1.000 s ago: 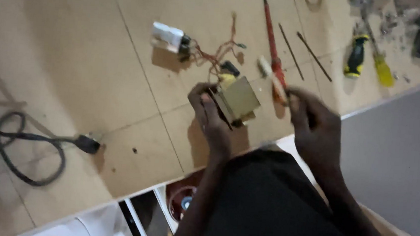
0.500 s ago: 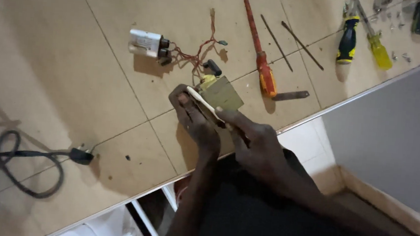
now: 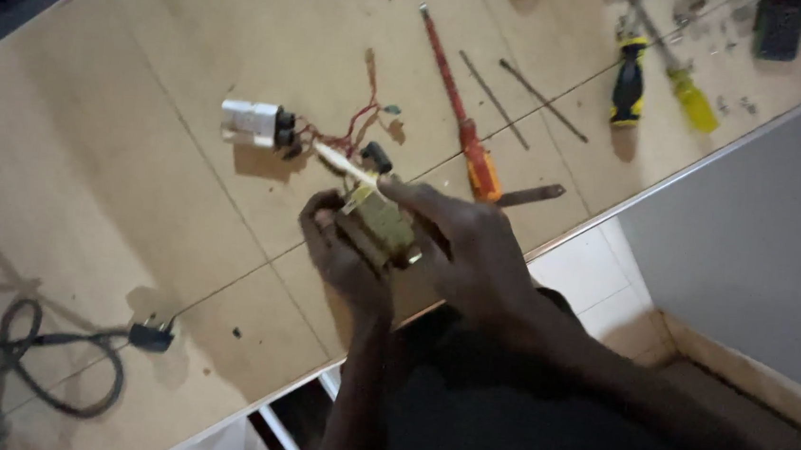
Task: Cleaning a transformer component using a toothbrush and a small tool to remove dust and debris.
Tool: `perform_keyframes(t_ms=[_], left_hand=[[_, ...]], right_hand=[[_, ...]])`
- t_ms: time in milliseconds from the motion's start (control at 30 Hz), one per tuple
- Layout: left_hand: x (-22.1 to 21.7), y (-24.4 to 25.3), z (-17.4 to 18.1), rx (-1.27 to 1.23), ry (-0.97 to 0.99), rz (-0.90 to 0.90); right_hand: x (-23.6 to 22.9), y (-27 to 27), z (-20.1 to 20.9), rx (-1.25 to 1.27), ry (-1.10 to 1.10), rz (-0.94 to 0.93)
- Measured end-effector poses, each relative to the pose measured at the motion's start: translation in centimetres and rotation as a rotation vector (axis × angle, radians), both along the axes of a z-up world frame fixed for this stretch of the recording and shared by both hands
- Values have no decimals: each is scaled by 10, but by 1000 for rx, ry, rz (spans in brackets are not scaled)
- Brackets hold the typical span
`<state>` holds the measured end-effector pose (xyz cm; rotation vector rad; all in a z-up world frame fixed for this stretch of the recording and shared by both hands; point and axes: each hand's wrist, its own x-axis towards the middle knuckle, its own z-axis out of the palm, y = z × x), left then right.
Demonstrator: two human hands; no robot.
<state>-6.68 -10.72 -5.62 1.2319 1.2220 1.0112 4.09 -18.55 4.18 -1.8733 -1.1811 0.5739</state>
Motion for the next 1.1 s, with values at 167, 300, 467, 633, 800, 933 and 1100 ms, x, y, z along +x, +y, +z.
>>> perform_keyframes(t_ms=[167,300,467,633,800,933,1100], left_hand=[[1,-6,5,-38,-111,37],[9,-4,0,-17,-1,96],[13,-6,-2,-8,38,117],[7,-15,7,-40,33,120],[8,-5,1,55,143,102],[10,-6,13,-15,127,129],[14,-9,2,-4,77,167]], right_hand=[[-15,-82,-9,-223,111,102],[14,-115,19,-370,202,15],[0,-65,-16,-250,42,188],[-14,-35,-7,-172,77,135],[14,-105,8,-481,190,301],[22,-112,20,-437,207,93],[-25,-51,-26,-209,242,48]])
